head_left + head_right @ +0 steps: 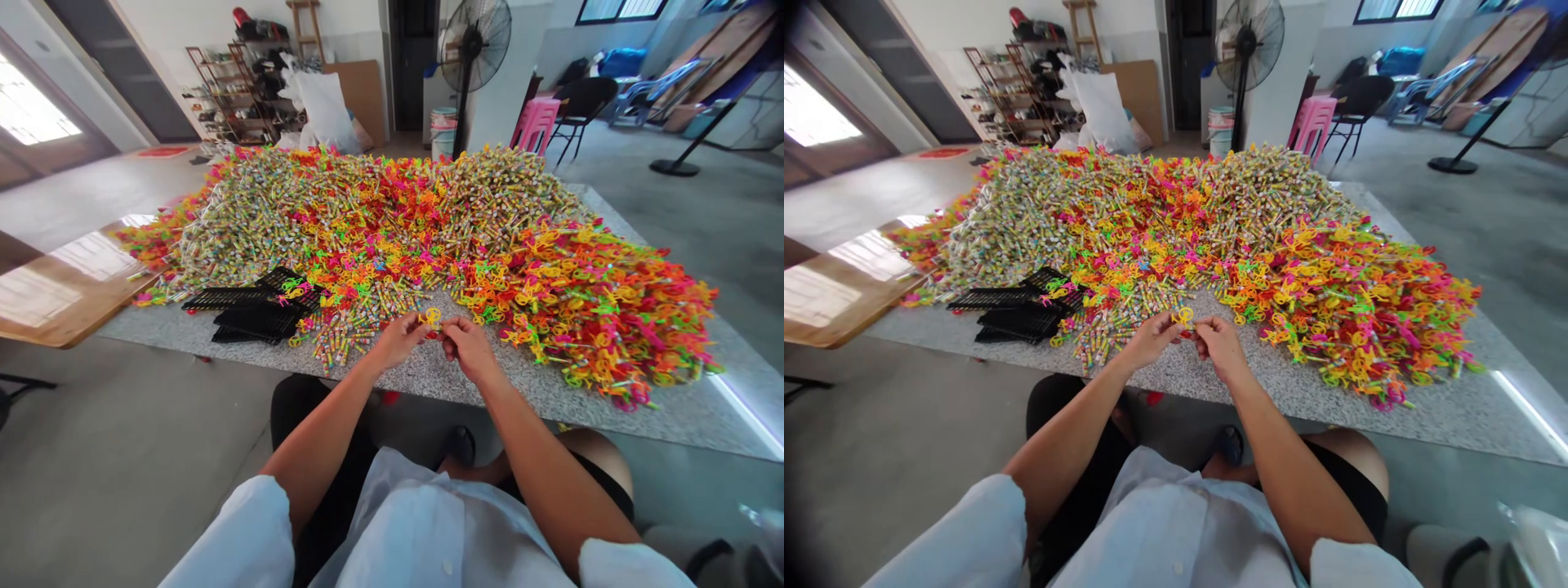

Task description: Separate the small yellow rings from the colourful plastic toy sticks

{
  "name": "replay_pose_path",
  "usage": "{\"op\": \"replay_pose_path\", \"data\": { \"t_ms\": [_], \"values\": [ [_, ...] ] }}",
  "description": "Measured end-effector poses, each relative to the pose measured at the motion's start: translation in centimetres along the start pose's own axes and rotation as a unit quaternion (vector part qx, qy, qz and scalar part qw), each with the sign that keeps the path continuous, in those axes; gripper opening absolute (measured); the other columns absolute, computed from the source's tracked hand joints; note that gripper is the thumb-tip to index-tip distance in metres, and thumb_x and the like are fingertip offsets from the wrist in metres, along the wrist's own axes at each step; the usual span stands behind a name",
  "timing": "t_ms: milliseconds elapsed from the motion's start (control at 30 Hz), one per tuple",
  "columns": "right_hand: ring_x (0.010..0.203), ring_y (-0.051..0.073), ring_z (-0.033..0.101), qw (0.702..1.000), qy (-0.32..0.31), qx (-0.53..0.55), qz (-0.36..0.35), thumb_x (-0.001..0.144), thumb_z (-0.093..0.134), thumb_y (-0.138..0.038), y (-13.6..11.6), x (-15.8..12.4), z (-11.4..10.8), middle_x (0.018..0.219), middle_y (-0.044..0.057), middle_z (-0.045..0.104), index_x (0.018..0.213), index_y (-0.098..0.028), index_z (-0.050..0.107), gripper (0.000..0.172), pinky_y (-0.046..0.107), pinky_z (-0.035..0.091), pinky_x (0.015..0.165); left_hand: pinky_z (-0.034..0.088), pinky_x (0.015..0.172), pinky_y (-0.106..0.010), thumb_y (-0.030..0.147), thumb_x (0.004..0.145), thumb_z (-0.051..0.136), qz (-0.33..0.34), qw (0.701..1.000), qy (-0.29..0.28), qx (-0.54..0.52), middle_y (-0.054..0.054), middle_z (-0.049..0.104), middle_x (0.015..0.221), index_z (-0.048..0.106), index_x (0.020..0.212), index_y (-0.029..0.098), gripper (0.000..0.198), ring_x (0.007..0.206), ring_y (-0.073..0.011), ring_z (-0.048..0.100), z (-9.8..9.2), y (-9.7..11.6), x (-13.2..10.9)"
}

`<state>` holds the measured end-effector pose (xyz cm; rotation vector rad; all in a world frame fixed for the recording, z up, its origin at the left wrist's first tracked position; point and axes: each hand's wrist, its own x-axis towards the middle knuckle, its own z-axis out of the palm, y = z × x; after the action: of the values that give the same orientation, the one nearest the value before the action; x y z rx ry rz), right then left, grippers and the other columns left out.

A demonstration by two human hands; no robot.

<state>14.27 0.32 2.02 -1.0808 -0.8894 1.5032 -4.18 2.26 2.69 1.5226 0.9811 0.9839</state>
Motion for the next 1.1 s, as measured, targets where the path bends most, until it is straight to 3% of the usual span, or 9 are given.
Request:
{"op": "replay_pose_path", "data": {
  "t_ms": [133,233,367,533,700,900,1100],
  "values": [
    [0.046,0.007,0.048,0.99,-0.092,0.018,0.105,0.072,0.079,-0.036,-0.4,0.1,-0.8,0.072,0.0,0.067,0.088,-0.018,0.066,0.027,0.02,0.034,0.039,0.041,0.065,-0.024,0.041,0.092,0.063,0.042,0.984,0.014,0.17,0.002,0.054,0.07,0.061,0.077,0.017,0.028,0.067,-0.0118,0.049,-0.2,-0.6,0.0],
    [0.043,0.006,0.044,0.98,-0.132,-0.013,0.146,0.072,0.08,-0.036,-0.5,0.4,-1.6,0.063,-0.002,0.062,0.078,-0.017,0.065,0.025,0.02,0.03,0.037,0.046,0.073,-0.026,0.04,0.092,0.063,0.056,0.983,-0.021,0.176,-0.001,0.062,0.083,0.065,0.09,0.017,0.024,0.079,-0.0145,0.057,0.0,-0.5,-0.3],
    [0.044,0.007,0.047,0.981,-0.124,-0.046,0.139,0.072,0.079,-0.037,-0.3,0.6,-1.9,0.065,-0.002,0.063,0.076,-0.018,0.063,0.025,0.021,0.031,0.037,0.049,0.087,-0.029,0.04,0.095,0.06,0.081,0.987,-0.048,0.131,-0.006,0.068,0.108,0.065,0.117,0.019,0.031,0.099,-0.018,0.063,0.3,0.3,-0.5],
    [0.043,0.006,0.044,0.981,-0.115,-0.035,0.155,0.068,0.08,-0.036,-0.1,0.5,-1.6,0.063,-0.003,0.061,0.071,-0.018,0.06,0.027,0.021,0.029,0.037,0.046,0.078,-0.026,0.042,0.097,0.055,0.081,0.979,-0.048,0.184,-0.003,0.069,0.093,0.072,0.1,0.019,0.028,0.089,-0.0162,0.062,0.2,0.5,0.1],
    [0.042,0.006,0.043,0.98,-0.11,-0.028,0.161,0.068,0.08,-0.035,-0.1,0.6,-1.8,0.061,-0.003,0.06,0.071,-0.017,0.061,0.026,0.02,0.026,0.036,0.041,0.07,-0.024,0.043,0.096,0.056,0.079,0.974,-0.039,0.207,0.0,0.065,0.083,0.072,0.094,0.018,0.029,0.077,-0.0132,0.057,-0.1,0.2,0.4],
    [0.041,0.006,0.041,0.98,-0.108,-0.03,0.164,0.067,0.077,-0.032,-0.1,0.6,-1.7,0.058,-0.003,0.059,0.065,-0.018,0.058,0.024,0.021,0.027,0.036,0.032,0.06,-0.024,0.042,0.097,0.055,0.071,0.968,-0.059,0.232,0.003,0.05,0.066,0.064,0.075,0.017,0.034,0.064,-0.0105,0.044,-0.3,0.4,0.7],
    [0.042,0.004,0.037,0.976,-0.08,0.021,0.203,0.066,0.073,-0.025,-0.2,0.4,-1.5,0.058,-0.003,0.058,0.066,-0.016,0.059,0.016,0.018,0.022,0.037,0.035,0.064,-0.025,0.043,0.098,0.053,0.098,0.964,-0.036,0.243,0.002,0.054,0.07,0.064,0.076,0.016,0.036,0.067,-0.0113,0.048,0.3,0.1,0.2]
  ]
}}
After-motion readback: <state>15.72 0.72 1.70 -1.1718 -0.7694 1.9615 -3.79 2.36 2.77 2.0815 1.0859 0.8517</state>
